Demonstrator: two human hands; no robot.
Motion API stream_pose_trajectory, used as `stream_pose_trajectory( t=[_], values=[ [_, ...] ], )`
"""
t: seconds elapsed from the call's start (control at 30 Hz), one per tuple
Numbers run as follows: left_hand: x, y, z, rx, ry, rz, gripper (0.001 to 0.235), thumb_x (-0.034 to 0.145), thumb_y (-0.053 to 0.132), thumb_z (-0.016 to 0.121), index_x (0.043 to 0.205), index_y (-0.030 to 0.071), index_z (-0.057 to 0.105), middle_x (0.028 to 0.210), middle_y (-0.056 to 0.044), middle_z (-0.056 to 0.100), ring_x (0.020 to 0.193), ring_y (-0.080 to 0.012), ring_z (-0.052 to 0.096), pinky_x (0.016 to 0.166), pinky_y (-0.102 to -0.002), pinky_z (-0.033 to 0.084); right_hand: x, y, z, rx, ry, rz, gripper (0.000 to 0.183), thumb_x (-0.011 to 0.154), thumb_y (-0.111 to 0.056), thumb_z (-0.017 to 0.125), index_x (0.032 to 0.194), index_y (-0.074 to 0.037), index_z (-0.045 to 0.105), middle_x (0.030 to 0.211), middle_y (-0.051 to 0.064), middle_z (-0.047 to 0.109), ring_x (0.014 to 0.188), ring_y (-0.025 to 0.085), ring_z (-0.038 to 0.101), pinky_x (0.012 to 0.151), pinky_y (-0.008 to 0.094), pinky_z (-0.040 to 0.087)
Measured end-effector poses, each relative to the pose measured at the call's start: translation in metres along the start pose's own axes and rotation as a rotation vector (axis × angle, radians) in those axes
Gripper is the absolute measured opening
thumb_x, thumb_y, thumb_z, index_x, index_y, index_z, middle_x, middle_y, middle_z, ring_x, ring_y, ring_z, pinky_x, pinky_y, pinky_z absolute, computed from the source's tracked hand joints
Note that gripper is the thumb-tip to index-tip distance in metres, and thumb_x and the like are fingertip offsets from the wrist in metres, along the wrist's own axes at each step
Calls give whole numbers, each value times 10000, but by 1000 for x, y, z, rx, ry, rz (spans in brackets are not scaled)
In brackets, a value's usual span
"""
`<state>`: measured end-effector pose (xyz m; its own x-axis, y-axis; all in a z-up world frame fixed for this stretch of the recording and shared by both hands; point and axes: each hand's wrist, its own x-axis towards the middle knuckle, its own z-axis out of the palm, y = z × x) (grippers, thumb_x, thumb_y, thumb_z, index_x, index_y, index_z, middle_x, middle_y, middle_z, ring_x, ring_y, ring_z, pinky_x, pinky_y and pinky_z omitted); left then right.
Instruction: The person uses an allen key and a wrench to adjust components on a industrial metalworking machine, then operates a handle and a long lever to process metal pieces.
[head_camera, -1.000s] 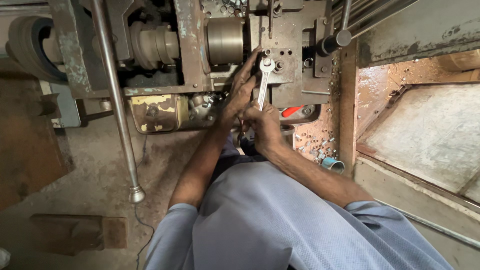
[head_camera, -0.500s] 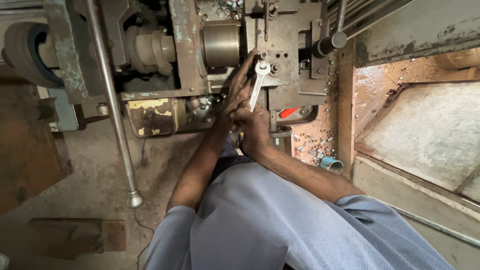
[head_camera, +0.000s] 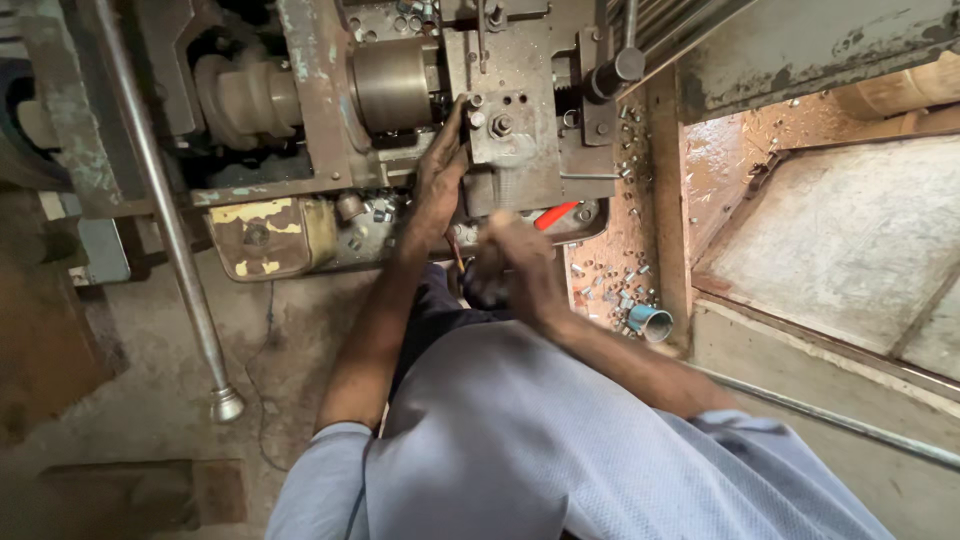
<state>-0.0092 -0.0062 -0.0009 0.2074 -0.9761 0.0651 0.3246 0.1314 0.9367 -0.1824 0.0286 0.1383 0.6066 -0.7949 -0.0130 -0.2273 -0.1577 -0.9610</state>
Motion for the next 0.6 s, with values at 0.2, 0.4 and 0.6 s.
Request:
stream_pose_trajectory(
  t=[0.2, 0.4, 0.6],
  values=[
    [-22, 22, 15, 266, 149, -82, 526, 1132, 159, 472, 1603, -5, 307, 1684, -206, 317, 1562, -297, 345, 1301, -417, 297, -9, 109, -93, -277, 424, 484, 379, 1095, -370, 546, 1140, -35, 717, 820, 137, 603, 697, 233, 566, 596, 428, 454],
    [-91, 64, 37, 111, 435, -198, 533, 1026, 204, 552, 1487, -30, 423, 1402, -194, 622, 1265, -259, 654, 1077, -360, 521, -4, 172, -123, -689, 365, 196, 272, 965, -284, 734, 1175, -113, 757, 986, 175, 637, 844, 327, 656, 797, 471, 496],
    [-170, 91, 27, 341, 491, -271, 523, 1025, 252, 624, 1474, 6, 516, 1184, -153, 741, 1051, -194, 728, 925, -300, 593, 15, 187, -114, -962, 353, 188, 219, 865, -192, 773, 1074, -132, 748, 1027, 141, 630, 1008, 308, 621, 905, 536, 374]
  ],
)
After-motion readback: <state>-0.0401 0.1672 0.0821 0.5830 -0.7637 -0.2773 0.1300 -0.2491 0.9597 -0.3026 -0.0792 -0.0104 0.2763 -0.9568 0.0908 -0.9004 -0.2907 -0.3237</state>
